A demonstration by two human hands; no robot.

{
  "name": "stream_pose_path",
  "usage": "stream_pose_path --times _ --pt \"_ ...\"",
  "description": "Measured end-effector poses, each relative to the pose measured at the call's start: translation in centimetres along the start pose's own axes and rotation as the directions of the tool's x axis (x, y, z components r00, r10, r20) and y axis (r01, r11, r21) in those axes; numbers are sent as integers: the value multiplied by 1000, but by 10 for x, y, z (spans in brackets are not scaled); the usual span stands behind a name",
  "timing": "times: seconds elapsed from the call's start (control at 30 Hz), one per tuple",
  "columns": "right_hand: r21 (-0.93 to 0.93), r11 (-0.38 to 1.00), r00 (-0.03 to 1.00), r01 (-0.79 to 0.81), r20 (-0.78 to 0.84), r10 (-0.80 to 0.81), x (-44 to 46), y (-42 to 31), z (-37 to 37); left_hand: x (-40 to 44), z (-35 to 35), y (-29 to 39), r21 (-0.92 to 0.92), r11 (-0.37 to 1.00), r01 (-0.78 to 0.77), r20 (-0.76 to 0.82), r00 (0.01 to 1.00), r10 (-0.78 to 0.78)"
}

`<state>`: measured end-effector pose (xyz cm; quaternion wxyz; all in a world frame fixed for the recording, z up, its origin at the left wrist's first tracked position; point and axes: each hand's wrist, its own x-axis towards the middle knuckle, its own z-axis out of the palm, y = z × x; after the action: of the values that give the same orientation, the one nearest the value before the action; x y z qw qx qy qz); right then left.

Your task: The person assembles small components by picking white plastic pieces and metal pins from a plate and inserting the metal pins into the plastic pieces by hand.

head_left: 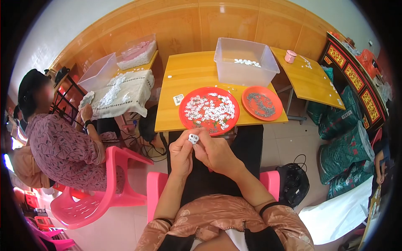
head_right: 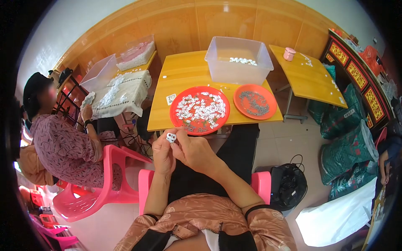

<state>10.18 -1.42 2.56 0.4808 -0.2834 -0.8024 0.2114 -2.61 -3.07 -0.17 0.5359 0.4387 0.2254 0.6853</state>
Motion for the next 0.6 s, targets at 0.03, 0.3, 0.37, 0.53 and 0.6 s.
stream_pose_path --times 0.03,0.3,0.37,0.53,0.6 --pt "-62 996 998 56 -36 -59 0 2 2 0 1 -1 0 1000 5 3 1000 -5" --pt "-228 959 963 167 -169 -208 -1 7 10 -7 24 -7 -52 998 -35 -99 995 30" --pt "-252 954 962 164 -174 -212 0 6 10 -9 28 -11 -62 997 -47 -133 990 39" --pt "-246 955 958 163 -191 -213 -4 8 17 -13 33 -12 -79 994 -73 -204 977 55" --pt "-238 959 956 154 -208 -205 -5 9 20 -14 30 -10 -47 998 -45 -182 983 36"
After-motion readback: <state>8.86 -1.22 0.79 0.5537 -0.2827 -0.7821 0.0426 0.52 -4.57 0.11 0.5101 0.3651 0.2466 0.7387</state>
